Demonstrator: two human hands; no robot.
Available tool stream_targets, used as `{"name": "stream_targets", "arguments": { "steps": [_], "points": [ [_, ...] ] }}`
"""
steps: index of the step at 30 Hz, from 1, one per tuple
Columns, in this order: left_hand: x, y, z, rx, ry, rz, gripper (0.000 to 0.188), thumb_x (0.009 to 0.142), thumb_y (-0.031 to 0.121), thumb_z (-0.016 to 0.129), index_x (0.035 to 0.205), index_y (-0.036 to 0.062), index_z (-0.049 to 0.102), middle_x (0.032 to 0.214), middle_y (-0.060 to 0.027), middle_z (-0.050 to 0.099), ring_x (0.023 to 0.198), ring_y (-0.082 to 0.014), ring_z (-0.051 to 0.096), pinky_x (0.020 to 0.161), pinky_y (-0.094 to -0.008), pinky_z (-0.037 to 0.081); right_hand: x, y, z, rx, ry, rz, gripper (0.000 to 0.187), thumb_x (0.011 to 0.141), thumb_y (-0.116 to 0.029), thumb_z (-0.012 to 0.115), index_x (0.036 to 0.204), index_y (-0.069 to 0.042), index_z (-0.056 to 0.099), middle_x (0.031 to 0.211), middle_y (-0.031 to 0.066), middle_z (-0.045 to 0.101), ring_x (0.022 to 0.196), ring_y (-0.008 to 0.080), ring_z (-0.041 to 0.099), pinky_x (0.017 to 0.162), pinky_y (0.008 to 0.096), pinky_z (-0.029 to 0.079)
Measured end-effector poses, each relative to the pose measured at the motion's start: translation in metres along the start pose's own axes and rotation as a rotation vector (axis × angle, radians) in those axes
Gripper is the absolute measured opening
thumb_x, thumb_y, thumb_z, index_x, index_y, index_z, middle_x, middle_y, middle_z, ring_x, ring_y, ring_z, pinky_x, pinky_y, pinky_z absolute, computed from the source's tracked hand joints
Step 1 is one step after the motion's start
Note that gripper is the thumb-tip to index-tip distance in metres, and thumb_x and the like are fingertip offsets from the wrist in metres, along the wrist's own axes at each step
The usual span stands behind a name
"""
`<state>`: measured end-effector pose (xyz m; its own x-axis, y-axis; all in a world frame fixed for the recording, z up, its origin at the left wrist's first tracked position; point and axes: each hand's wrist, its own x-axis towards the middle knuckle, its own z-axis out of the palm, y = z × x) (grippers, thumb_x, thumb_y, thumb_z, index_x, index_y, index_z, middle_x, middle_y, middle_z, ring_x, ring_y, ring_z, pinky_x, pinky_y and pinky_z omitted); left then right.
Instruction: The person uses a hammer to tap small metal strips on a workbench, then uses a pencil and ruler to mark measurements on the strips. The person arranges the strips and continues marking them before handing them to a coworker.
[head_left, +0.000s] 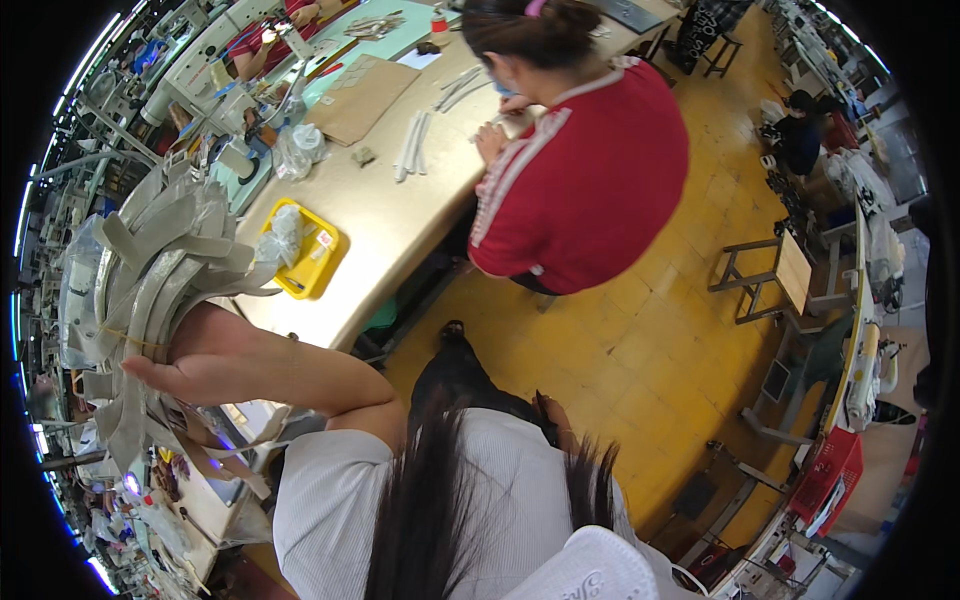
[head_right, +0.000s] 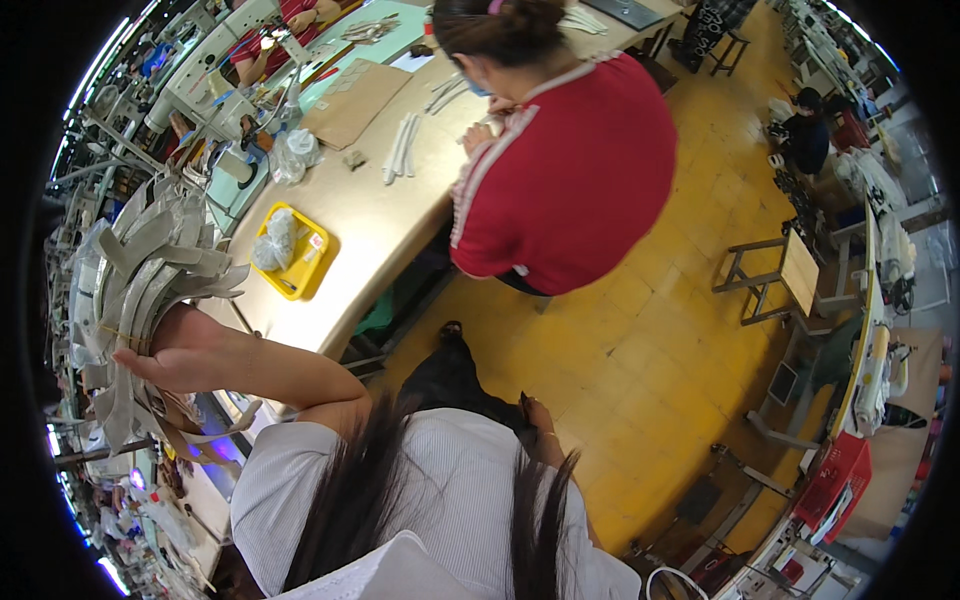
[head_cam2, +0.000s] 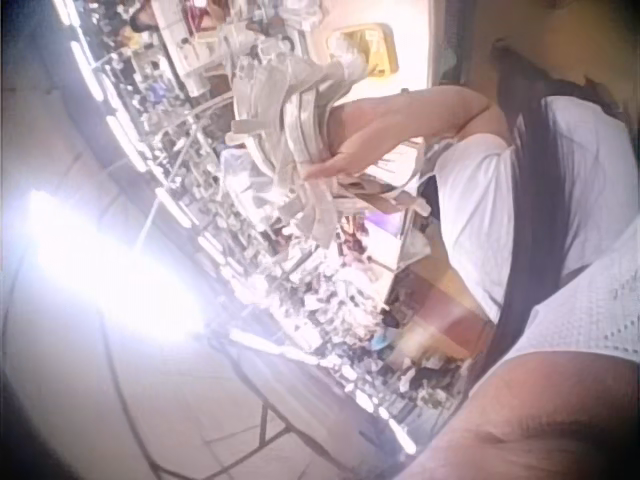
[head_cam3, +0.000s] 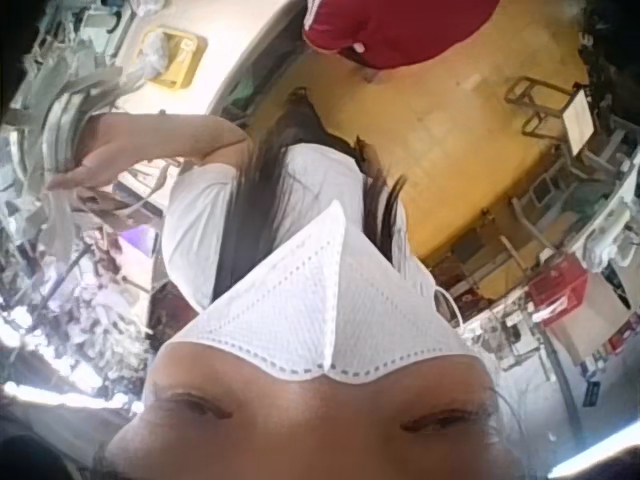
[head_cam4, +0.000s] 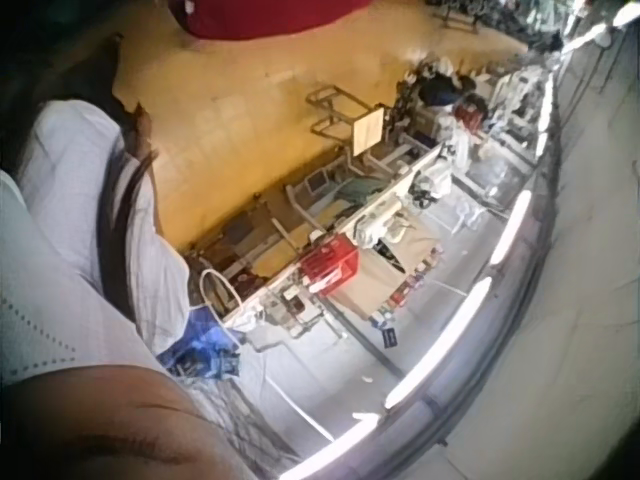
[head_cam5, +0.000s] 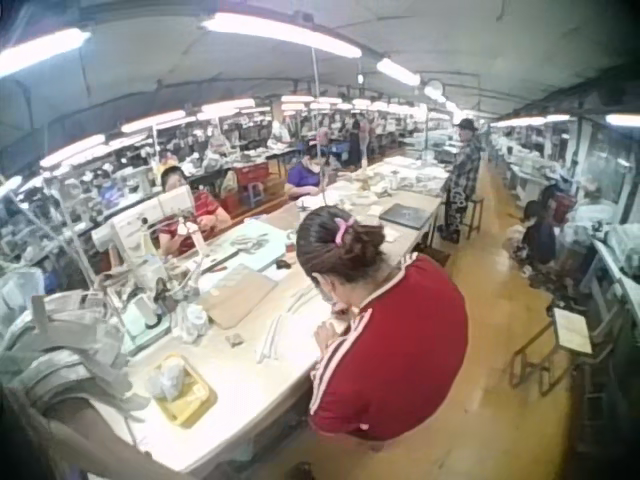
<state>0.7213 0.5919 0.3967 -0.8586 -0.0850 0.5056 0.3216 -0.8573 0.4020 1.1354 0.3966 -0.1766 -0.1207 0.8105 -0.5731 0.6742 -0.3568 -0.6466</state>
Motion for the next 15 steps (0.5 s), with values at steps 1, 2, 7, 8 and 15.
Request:
{"name": "stream_targets", "arguments": {
  "steps": [1,2,7,8,15],
  "points": [
    [-0.026,0.018,0.009,-0.009,-0.049,-0.003,0.067,0.098,0.037,0.059,0.148,-0.0009,0.036,0.15,-0.0204,0.042,0.135,-0.033,0.045,0.115,-0.0482,0.035,-0.01,0.012,-0.006,-0.158,-0.025,0.013,0.031,0.097,-0.03,0.052,0.099,-0.003,0.066,0.097,0.025,0.069,0.094,0.0441,0.067,0.08,0.0489,0.053],
    [-0.053,0.036,0.018,-0.004,-0.058,0.013,0.068,0.098,0.038,0.059,0.148,-0.0006,0.036,0.15,-0.0203,0.041,0.136,-0.033,0.045,0.115,-0.0484,0.034,-0.027,0.021,-0.018,-0.117,-0.014,0.064,0.031,0.096,-0.029,0.052,0.1,-0.003,0.067,0.097,0.0251,0.069,0.095,0.0438,0.067,0.082,0.0486,0.053],
    [-0.168,0.106,0.071,-0.073,-0.125,-0.081,0.075,0.097,0.046,0.06,0.15,0.0005,0.033,0.154,-0.0189,0.036,0.139,-0.0328,0.039,0.118,-0.0492,0.029,-0.149,0.123,-0.069,0.03,0.186,0.226,0.033,0.092,-0.028,0.054,0.101,-0.002,0.071,0.095,0.0229,0.071,0.089,0.0378,0.069,0.08,0.0439,0.054],
    [-0.187,0.115,0.077,-0.107,-0.129,-0.143,0.076,0.097,0.046,0.06,0.151,0.0006,0.032,0.155,-0.0187,0.035,0.14,-0.0327,0.038,0.118,-0.0493,0.028,-0.173,0.157,-0.076,0.078,0.226,0.262,0.035,0.09,-0.029,0.054,0.104,0.0,0.07,0.091,0.0206,0.072,0.08,0.0326,0.071,0.074,0.041,0.055],
    [-0.384,0.194,0.144,-0.212,-0.372,-0.737,0.087,0.092,0.054,0.063,0.155,0.0061,0.027,0.158,-0.014,0.033,0.143,-0.0351,0.033,0.12,-0.0515,0.023,-0.284,0.353,-0.072,-0.499,-0.127,0.534,0.035,0.08,-0.036,0.071,0.105,-0.012,0.077,0.113,0.0188,0.071,0.105,0.0345,0.069,0.098,0.0443,0.052]
  ]
}}
